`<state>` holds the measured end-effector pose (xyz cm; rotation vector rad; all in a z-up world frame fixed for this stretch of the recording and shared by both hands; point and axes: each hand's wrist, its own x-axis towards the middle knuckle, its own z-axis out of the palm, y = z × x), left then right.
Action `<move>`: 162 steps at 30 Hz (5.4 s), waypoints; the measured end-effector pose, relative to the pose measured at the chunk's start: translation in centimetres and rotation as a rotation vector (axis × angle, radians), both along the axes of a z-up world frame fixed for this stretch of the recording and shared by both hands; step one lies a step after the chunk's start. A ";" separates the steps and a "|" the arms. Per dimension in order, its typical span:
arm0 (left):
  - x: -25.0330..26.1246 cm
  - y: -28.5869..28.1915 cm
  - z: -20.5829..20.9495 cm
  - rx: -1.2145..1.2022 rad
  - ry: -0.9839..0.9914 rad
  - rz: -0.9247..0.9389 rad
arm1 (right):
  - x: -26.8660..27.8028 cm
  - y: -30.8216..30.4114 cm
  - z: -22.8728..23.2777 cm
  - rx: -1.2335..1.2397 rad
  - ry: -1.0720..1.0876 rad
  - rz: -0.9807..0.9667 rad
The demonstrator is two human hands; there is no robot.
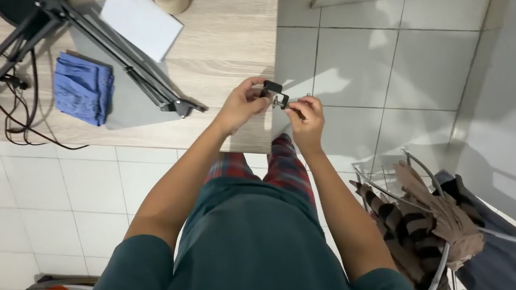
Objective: Assemble a desktop microphone arm with a shock mount, pop filter, and audio cable.
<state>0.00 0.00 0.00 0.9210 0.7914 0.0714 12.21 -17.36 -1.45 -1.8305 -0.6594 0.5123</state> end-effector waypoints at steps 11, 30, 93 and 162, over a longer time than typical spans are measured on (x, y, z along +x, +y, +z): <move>6.6 2.1 1.5 0.756 0.106 -0.225 | 4.1 2.7 -10.5 0.297 0.852 -0.174; 7.0 2.0 -3.8 1.351 0.148 -0.266 | 4.4 8.4 -15.6 0.453 1.353 -0.266; 6.8 -0.3 -8.2 1.576 0.314 -0.384 | 3.2 8.4 -23.2 0.737 1.034 0.286; 7.1 0.9 -7.4 1.549 0.281 -0.396 | 1.9 10.6 -24.1 0.670 1.590 -0.259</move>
